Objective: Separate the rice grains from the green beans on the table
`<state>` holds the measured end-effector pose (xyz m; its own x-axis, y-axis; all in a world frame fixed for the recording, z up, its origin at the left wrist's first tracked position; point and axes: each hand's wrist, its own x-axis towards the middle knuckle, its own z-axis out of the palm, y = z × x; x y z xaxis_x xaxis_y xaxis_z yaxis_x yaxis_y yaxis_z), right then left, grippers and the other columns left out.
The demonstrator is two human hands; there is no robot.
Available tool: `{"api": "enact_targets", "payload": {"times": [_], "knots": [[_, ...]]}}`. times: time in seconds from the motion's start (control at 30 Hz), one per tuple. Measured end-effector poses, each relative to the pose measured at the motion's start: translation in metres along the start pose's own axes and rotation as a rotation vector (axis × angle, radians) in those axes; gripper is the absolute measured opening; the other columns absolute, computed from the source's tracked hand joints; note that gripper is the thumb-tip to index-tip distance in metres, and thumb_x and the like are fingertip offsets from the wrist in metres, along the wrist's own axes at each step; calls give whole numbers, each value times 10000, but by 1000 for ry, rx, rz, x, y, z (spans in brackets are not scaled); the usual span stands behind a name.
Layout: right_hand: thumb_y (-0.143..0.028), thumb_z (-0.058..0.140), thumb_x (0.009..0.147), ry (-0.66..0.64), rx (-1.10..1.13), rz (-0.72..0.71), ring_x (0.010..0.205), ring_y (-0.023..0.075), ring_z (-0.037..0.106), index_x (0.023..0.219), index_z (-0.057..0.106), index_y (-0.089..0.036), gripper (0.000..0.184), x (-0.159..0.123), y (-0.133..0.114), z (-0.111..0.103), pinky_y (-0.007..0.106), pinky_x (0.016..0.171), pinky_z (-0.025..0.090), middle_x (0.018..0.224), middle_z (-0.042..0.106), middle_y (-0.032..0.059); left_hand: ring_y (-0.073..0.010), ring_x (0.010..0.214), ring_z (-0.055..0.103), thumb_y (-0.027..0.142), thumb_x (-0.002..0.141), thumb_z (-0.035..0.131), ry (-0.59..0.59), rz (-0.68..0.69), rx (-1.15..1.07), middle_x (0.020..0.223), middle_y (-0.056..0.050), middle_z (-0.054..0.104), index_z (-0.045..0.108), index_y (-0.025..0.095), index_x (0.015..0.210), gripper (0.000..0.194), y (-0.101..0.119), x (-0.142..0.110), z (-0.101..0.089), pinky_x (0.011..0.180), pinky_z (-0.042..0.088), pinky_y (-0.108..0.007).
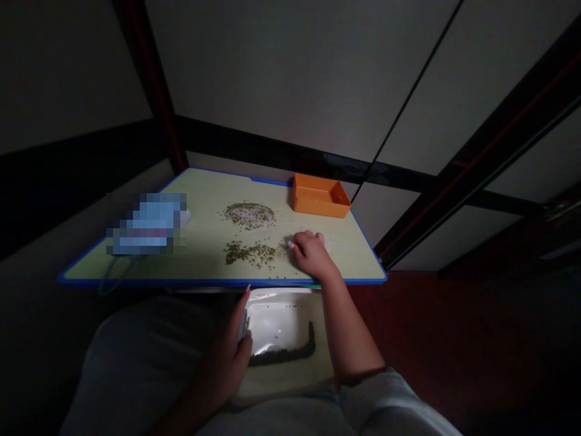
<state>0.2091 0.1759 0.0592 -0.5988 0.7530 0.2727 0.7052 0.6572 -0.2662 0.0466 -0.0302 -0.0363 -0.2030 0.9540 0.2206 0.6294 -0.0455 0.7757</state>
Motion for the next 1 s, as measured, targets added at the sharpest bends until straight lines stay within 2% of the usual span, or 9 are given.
{"api": "enact_targets", "payload": {"times": [0.17, 0.27, 0.33, 0.5, 0.7, 1.0], "knots": [[-272, 450, 958, 57, 143, -9, 905, 184, 556, 826, 575, -190, 200, -1, 4, -1, 316, 854, 297, 876, 657, 39, -203, 1475, 308, 248, 900, 398, -27, -50, -46, 1607, -49, 338, 260, 280, 1527, 643, -1, 0, 0, 1216, 287, -465], [-297, 476, 955, 93, 253, 7, 789, 151, 559, 827, 578, -197, 192, -2, 7, -4, 303, 866, 321, 796, 654, -2, -204, 1488, 278, 260, 896, 386, -36, -72, -62, 1615, -39, 321, 265, 290, 1524, 640, -2, 0, 0, 1225, 262, -476], [-320, 493, 949, 92, 339, 20, 711, 136, 544, 823, 583, -201, 196, -5, 10, -8, 277, 815, 351, 726, 634, -22, -201, 1491, 269, 261, 891, 385, -42, -84, -62, 1616, -33, 319, 260, 294, 1526, 648, -3, 0, 0, 1229, 248, -471], [-333, 550, 903, -21, 486, 61, 632, 124, 517, 759, 576, -197, 200, -18, 23, -23, 227, 622, 342, 657, 593, -24, -204, 1496, 247, 242, 877, 384, -46, -95, -76, 1621, -40, 305, 252, 270, 1529, 667, -5, 0, 0, 1232, 219, -465], [-304, 569, 885, -145, 444, 68, 642, 114, 486, 718, 555, -186, 205, -25, 33, -28, 225, 611, 319, 666, 583, -11, -217, 1503, 224, 253, 873, 386, -50, -132, -121, 1626, -41, 292, 264, 257, 1525, 664, -4, 0, 0, 1235, 153, -482], [-280, 604, 865, -261, 578, 41, 610, 101, 491, 709, 555, -187, 188, -24, 21, -27, 219, 596, 349, 638, 592, -24, -206, 1515, 210, 301, 870, 380, -73, -178, -168, 1635, -60, 273, 257, 218, 1525, 672, -5, 1, -3, 1244, 123, -462]]}}
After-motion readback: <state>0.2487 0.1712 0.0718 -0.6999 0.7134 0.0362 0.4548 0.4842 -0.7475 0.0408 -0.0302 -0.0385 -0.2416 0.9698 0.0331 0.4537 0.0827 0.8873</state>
